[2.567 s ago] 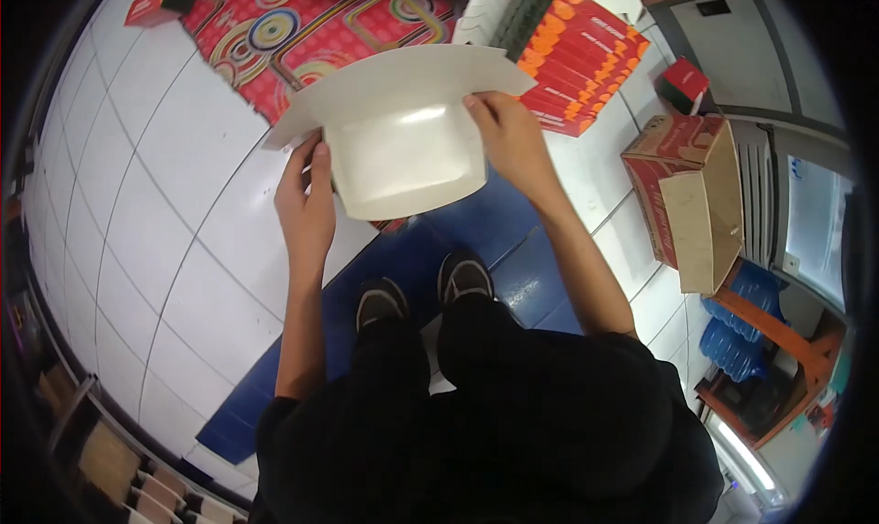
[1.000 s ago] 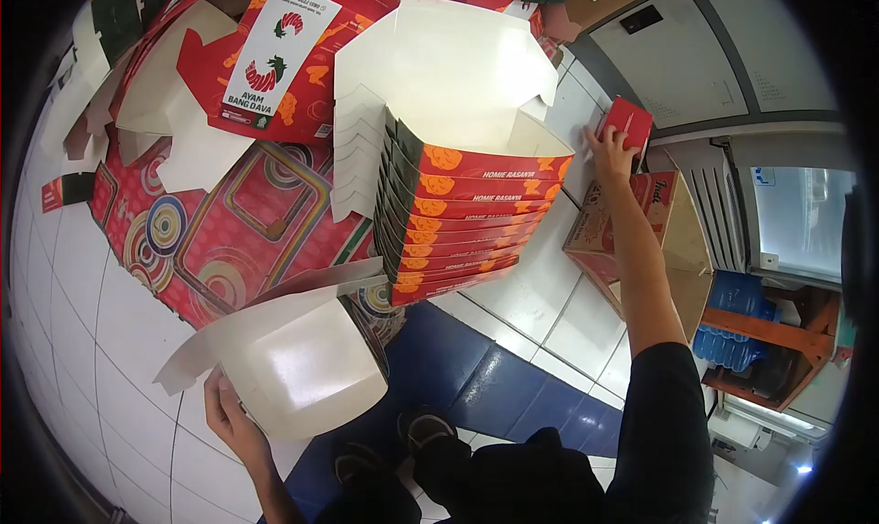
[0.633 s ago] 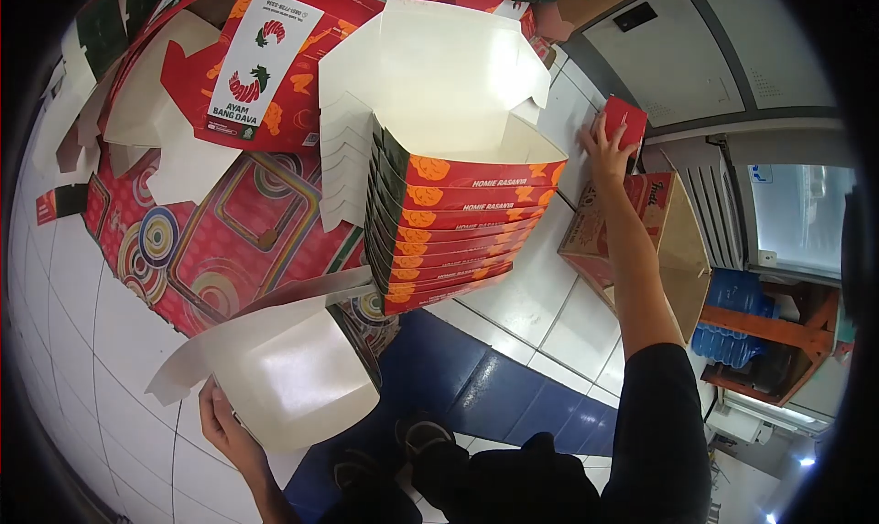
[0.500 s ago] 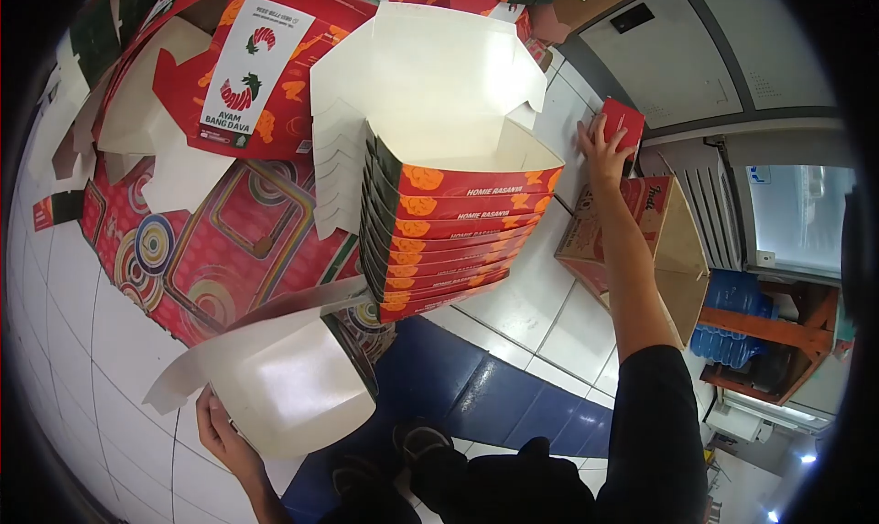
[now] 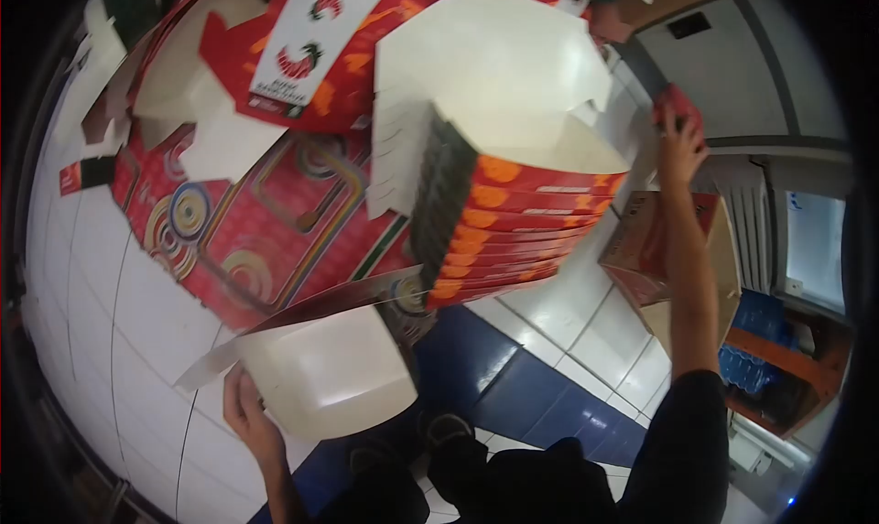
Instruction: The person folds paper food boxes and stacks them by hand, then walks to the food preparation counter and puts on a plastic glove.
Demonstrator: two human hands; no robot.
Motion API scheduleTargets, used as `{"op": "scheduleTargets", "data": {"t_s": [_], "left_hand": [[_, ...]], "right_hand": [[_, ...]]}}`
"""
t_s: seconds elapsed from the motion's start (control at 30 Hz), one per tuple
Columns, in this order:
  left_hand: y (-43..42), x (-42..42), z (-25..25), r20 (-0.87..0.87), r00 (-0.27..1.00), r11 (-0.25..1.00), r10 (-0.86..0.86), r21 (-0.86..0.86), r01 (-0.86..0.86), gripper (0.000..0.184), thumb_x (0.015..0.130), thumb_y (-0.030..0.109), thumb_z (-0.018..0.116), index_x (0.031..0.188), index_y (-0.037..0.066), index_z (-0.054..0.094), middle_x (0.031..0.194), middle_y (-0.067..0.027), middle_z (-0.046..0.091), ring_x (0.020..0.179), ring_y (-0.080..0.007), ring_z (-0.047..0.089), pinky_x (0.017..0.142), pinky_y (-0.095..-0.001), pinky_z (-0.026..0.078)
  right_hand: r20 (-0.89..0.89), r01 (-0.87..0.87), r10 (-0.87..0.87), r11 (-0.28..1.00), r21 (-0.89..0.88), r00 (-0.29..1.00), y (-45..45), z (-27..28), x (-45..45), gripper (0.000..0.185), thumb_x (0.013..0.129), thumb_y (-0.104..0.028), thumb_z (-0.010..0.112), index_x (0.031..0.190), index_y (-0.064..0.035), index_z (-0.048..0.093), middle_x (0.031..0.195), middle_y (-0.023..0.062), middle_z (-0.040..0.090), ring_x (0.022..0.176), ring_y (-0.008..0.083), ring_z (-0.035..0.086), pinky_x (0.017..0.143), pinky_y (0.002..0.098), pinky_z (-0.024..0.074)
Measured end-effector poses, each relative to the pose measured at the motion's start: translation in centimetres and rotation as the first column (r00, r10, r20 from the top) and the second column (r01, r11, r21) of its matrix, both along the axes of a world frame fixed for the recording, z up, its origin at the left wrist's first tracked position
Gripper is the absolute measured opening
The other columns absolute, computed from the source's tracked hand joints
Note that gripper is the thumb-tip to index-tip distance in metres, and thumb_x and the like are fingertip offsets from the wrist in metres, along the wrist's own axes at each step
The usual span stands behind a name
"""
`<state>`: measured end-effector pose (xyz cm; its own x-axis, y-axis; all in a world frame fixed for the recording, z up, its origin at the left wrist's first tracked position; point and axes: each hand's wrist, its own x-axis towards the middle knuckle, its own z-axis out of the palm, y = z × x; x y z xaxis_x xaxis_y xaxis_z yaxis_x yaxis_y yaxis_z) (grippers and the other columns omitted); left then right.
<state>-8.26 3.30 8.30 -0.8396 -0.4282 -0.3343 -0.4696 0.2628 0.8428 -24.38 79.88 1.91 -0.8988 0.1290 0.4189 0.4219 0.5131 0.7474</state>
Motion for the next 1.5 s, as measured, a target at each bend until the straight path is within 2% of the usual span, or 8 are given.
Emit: {"op": "scheduleTargets", "data": {"t_s": [0.2, 0.33, 0.43, 0.63, 0.77, 1.07, 1.3, 1.5], "left_hand": [[0.0, 0.6, -0.3, -0.053, 0.998, 0.999, -0.043, -0.002, 0.043, 0.025, 0.105, 0.019, 0.056, 0.115, -0.003, 0.064, 0.098, -0.0051, 0.064, 0.086, -0.0101, 0.056, 0.073, -0.0252, 0.046], [0.6, 1.5, -0.1, -0.133, 0.990, 0.999, 0.036, 0.039, -0.031, 0.012, 0.101, 0.013, 0.063, 0.101, 0.002, 0.060, 0.086, 0.0003, 0.056, 0.075, -0.0075, 0.047, 0.067, -0.0238, 0.039], [0.2, 3.1, -0.2, -0.243, 0.970, 0.999, 0.031, 0.014, -0.028, 0.009, 0.100, 0.010, 0.064, 0.099, 0.003, 0.059, 0.085, 0.0003, 0.056, 0.074, -0.0072, 0.047, 0.066, -0.0238, 0.040], [2.4, 7.2, 5.6, -0.489, 0.710, 0.799, -0.507, 0.042, 0.600, 0.028, 0.083, 0.012, 0.082, 0.104, -0.001, 0.068, 0.098, -0.0142, 0.071, 0.080, -0.0192, 0.068, 0.076, -0.0310, 0.054], [7.6, 9.3, 6.4, -0.435, 0.657, 0.568, -0.616, 0.333, 0.753, 0.080, 0.084, 0.017, 0.085, 0.149, 0.000, 0.043, 0.137, -0.0234, 0.059, 0.122, -0.0295, 0.063, 0.103, -0.0389, 0.051], [10.6, 12.0, 5.0, -0.707, 0.671, 0.545, -0.222, 0.481, 0.687, 0.135, 0.081, 0.021, 0.090, 0.160, 0.008, -0.019, 0.162, -0.0255, 0.019, 0.150, -0.0344, 0.029, 0.120, -0.0498, 0.030], [7.8, 10.3, 5.2, -0.544, 0.833, 0.750, -0.102, 0.508, 0.424, 0.083, 0.096, 0.021, 0.068, 0.157, 0.001, 0.017, 0.160, -0.0178, 0.028, 0.148, -0.0263, 0.032, 0.121, -0.0402, 0.025], [2.7, 5.8, 6.4, -0.382, 0.917, 0.815, -0.115, 0.492, 0.307, 0.058, 0.107, 0.022, 0.051, 0.157, -0.001, 0.033, 0.149, -0.0190, 0.048, 0.133, -0.0225, 0.048, 0.114, -0.0318, 0.034]], "right_hand": [[-0.499, -0.456, 0.286, 0.851, -0.259, 0.818, -8.8, 14.9, -0.6, 0.068, 0.095, -0.025, 0.063, 0.153, -0.0036, 0.034, 0.144, 0.0259, 0.047, 0.123, 0.0397, 0.054, 0.110, 0.0488, 0.0418], [-0.812, -0.735, -0.245, 0.346, -0.583, 0.529, -13.2, 22.0, 3.6, 0.076, 0.091, -0.020, 0.068, 0.148, -0.0021, 0.021, 0.127, 0.0219, 0.051, 0.112, 0.0291, 0.058, 0.095, 0.0389, 0.0506], [-0.743, -0.668, 0.094, 0.522, -0.530, 0.663, -14.1, 24.4, 9.6, 0.061, 0.092, -0.017, 0.069, 0.141, -0.0011, 0.038, 0.133, 0.0194, 0.053, 0.116, 0.0288, 0.058, 0.096, 0.0409, 0.0521], [-0.626, -0.758, -0.446, -0.502, -0.417, 0.640, -30.9, 19.6, 18.5, 0.066, 0.092, -0.014, 0.069, 0.145, -0.0085, 0.030, 0.138, 0.0165, 0.046, 0.122, 0.0290, 0.053, 0.102, 0.0454, 0.0474], [-0.327, -0.528, -0.468, -0.841, -0.119, 0.821, -42.8, 14.1, 22.5, 0.071, 0.092, -0.012, 0.068, 0.148, -0.0134, 0.025, 0.142, 0.0145, 0.042, 0.126, 0.0292, 0.049, 0.106, 0.0484, 0.0443], [-0.176, -0.224, -0.193, -0.959, -0.175, 0.965, -51.2, 12.2, 28.4, 0.089, 0.085, -0.002, 0.073, 0.150, -0.0162, 0.015, 0.143, 0.0114, 0.037, 0.132, 0.0273, 0.043, 0.111, 0.0491, 0.0400], [-0.353, 0.017, 0.065, -0.990, -0.137, 0.933, -51.3, 11.3, 30.0, 0.101, 0.082, -0.017, 0.087, 0.153, -0.0144, 0.014, 0.152, 0.0108, 0.031, 0.148, 0.0276, 0.028, 0.121, 0.0494, 0.0253], [-0.309, -0.095, -0.026, -0.973, -0.210, 0.951, -49.0, 14.0, 24.3, 0.067, 0.102, -0.059, 0.051, 0.147, -0.0141, 0.032, 0.150, 0.0113, 0.037, 0.145, 0.0279, 0.035, 0.116, 0.0491, 0.0318]]}}
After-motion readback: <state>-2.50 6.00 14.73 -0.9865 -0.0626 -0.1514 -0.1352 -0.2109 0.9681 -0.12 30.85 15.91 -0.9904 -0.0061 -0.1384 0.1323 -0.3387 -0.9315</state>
